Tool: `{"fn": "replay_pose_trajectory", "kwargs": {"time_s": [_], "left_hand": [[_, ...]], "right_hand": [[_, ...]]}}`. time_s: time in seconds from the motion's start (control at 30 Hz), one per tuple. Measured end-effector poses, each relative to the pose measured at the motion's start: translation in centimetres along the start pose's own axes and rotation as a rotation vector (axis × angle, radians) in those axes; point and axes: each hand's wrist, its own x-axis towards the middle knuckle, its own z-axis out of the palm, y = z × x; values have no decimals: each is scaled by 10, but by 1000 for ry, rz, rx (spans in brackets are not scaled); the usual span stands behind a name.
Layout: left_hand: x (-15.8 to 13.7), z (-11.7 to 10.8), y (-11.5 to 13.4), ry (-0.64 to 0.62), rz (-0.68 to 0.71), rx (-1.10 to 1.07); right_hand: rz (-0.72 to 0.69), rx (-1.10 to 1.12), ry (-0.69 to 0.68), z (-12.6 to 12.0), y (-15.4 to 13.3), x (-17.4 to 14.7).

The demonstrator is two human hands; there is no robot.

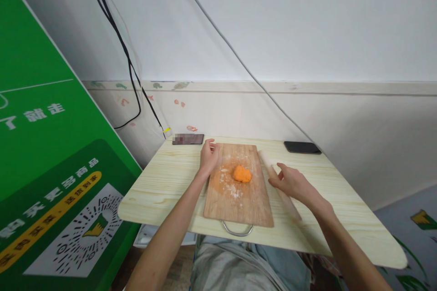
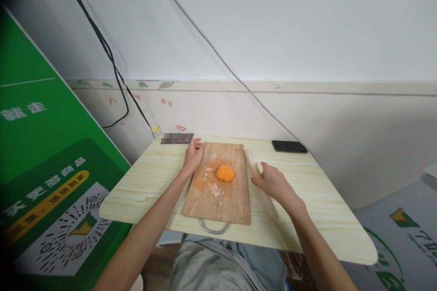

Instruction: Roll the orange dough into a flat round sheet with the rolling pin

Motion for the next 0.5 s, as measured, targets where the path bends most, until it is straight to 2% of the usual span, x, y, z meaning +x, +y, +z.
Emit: {"fn": "replay_pose_trajectory", "kwargs": {"time_s": [0.13,0.23,0.3,0.4,0.47,0.5], "left_hand": [[0,0,0,-12,-2,27],[-1,-1,4,11,58,70],[-3,-5,11,59,187,96],[-7,-13,29,124,438,151],[-12,-19,43,103,540,220],[-15,-21,50,53,563,271]], "right_hand": [[-47,143,56,-14,1,2],[-184,335,64,-25,-7,1],[-300,403,46,-29,-18,1],[-458,359,27,-30,-38,3],[-574,296,7,-27,-51,7],[-630,270,-4,-25,-56,9]]}}
